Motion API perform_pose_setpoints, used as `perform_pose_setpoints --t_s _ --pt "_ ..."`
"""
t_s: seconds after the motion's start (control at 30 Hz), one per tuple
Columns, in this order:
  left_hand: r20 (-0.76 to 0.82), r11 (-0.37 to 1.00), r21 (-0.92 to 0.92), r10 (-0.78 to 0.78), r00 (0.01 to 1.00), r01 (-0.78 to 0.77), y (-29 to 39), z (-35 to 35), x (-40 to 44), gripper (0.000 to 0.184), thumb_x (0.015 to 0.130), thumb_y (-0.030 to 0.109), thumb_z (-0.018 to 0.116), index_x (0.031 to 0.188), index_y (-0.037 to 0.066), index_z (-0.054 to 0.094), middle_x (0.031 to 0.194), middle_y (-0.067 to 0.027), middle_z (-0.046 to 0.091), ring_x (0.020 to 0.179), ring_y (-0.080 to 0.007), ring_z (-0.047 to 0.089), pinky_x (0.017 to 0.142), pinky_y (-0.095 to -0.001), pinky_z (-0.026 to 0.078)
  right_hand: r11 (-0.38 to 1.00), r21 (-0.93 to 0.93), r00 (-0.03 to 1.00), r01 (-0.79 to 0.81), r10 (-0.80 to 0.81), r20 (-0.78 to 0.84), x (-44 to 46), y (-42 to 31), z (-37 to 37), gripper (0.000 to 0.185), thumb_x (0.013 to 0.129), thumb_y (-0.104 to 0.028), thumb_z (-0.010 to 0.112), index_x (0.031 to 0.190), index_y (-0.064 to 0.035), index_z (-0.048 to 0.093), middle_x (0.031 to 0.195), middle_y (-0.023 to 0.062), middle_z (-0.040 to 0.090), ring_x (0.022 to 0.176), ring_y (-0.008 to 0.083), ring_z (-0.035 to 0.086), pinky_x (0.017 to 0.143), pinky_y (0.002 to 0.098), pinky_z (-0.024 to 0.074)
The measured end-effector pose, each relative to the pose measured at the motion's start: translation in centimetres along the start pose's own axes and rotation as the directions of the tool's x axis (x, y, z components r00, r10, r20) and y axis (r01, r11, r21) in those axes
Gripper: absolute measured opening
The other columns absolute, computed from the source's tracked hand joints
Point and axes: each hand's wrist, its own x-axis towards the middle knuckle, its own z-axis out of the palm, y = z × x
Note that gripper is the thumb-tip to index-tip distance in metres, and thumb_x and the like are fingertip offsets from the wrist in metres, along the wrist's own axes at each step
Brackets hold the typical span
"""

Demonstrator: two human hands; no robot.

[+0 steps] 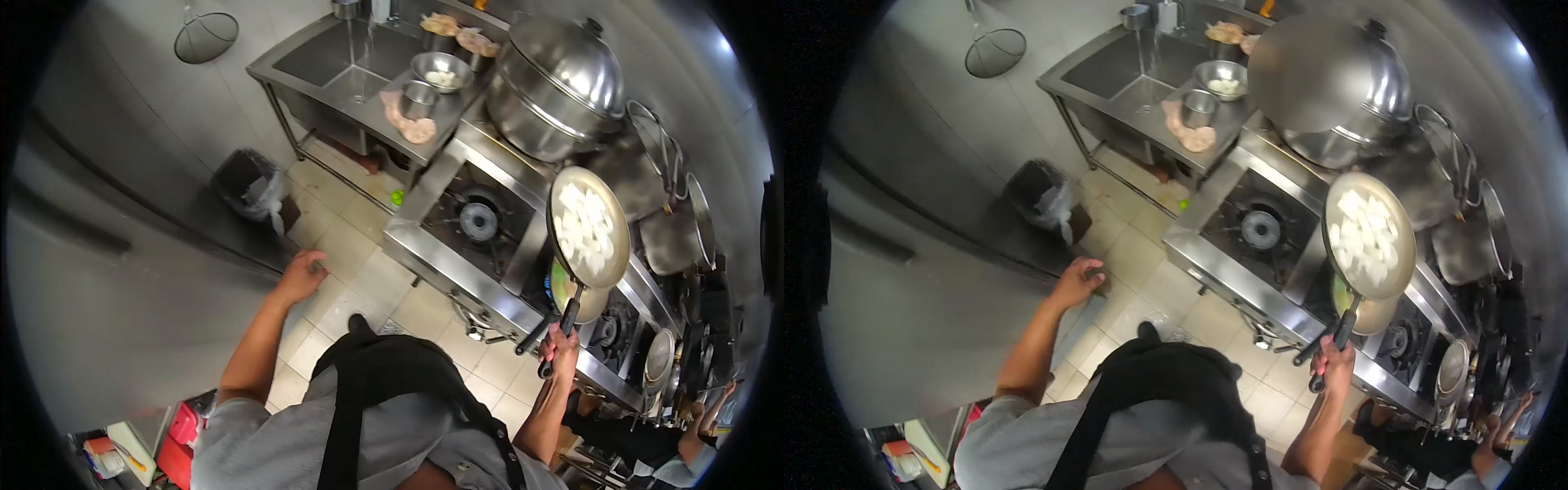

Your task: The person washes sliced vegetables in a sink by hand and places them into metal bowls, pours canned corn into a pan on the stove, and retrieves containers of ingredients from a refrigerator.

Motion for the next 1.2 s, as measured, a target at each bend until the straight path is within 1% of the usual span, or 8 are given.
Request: perform_pose_setpoints --t_s 0.27,0.3,0.4,0.63,0.8,0.93,1.03,1.2 --pt "-0.239 0.958 -0.108 0.234 0.942 -0.265 3.3 -6.7 3.2 0.030 0.081 0.013 0.068 0.110 0.008 0.061 0.119 -0.0082 0.051 0.101 -0.0188 0.053 0.068 -0.0277 0.045 0.995 -0.088 0.953 0.037 -0.008 0.303 6.9 -3.1 19.7 0.017 0.085 -0.016 0.063 0.087 -0.0072 0.049 0.053 -0.0028 0.041 0.034 0.0071 0.037 0.032 0.0248 0.0351" --pt "-0.211 0.971 -0.133 0.168 0.963 -0.198 3.9 -7.6 3.4 0.029 0.081 0.012 0.068 0.109 0.007 0.061 0.122 -0.0094 0.050 0.112 -0.0229 0.050 0.082 -0.0312 0.045 0.994 -0.107 0.944 -0.004 0.039 0.327 8.0 -3.8 22.3 0.018 0.084 -0.016 0.064 0.088 -0.0072 0.049 0.054 -0.0026 0.041 0.034 0.0068 0.037 0.032 0.0246 0.0341" --pt "-0.299 0.964 -0.093 0.210 0.931 -0.247 2.6 -8.4 4.8 0.030 0.079 0.014 0.069 0.107 0.008 0.060 0.124 -0.0103 0.050 0.108 -0.0232 0.052 0.067 -0.0283 0.048 0.996 -0.057 0.896 -0.068 0.086 0.435 12.1 -5.5 29.7 0.021 0.082 -0.013 0.067 0.087 -0.0053 0.049 0.054 -0.0018 0.044 0.038 0.0082 0.041 0.035 0.0254 0.0373" --pt "-0.405 0.979 -0.196 -0.022 0.914 -0.063 1.7 -9.8 5.7 0.028 0.078 0.012 0.070 0.104 0.009 0.061 0.126 -0.0100 0.049 0.109 -0.0213 0.053 0.060 -0.0259 0.048 0.995 -0.083 0.762 -0.051 0.092 0.641 27.0 -4.5 45.9 0.017 0.083 -0.013 0.066 0.083 -0.0057 0.050 0.056 -0.0027 0.046 0.040 0.0068 0.042 0.036 0.0254 0.0372" --pt "-0.417 0.891 -0.431 -0.335 0.845 0.141 2.8 -11.6 7.3 0.025 0.079 0.012 0.069 0.104 0.009 0.063 0.125 -0.0107 0.051 0.112 -0.0252 0.051 0.094 -0.0358 0.040 0.966 -0.244 0.760 -0.088 0.223 0.610 38.3 -2.5 55.5 0.019 0.082 -0.014 0.066 0.075 -0.0065 0.050 0.055 -0.0008 0.047 0.040 0.0091 0.042 0.038 0.0288 0.0357" --pt "-0.435 0.813 -0.545 -0.483 0.760 0.204 3.1 -13.2 8.7 0.027 0.080 0.013 0.069 0.105 0.007 0.061 0.126 -0.0102 0.051 0.114 -0.0243 0.051 0.091 -0.0361 0.042 0.910 -0.413 0.796 -0.025 0.268 0.543 47.4 0.2 62.1 0.023 0.077 -0.013 0.066 0.058 -0.0072 0.055 0.054 0.0044 0.053 0.044 0.0167 0.047 0.041 0.0346 0.0362" --pt "-0.495 0.811 -0.554 -0.504 0.708 0.190 3.0 -14.3 9.7 0.025 0.081 0.011 0.068 0.105 0.007 0.061 0.125 -0.0105 0.052 0.114 -0.0246 0.051 0.091 -0.0357 0.043 0.737 -0.673 0.845 0.070 0.315 0.432 54.0 1.9 67.3 0.028 0.080 -0.015 0.062 0.054 -0.0051 0.056 0.053 0.0073 0.055 0.043 0.0214 0.050 0.042 0.0353 0.0409" --pt "-0.470 0.743 -0.599 -0.628 0.620 0.298 1.5 -14.2 9.2 0.024 0.081 0.009 0.066 0.104 0.007 0.062 0.123 -0.0101 0.053 0.110 -0.0225 0.051 0.088 -0.0341 0.041 0.385 -0.842 0.870 0.378 0.163 0.465 60.3 1.3 71.7 0.017 0.071 -0.016 0.061 0.060 -0.0047 0.067 0.075 0.0127 0.068 0.069 0.0270 0.065 0.062 0.0378 0.0486"
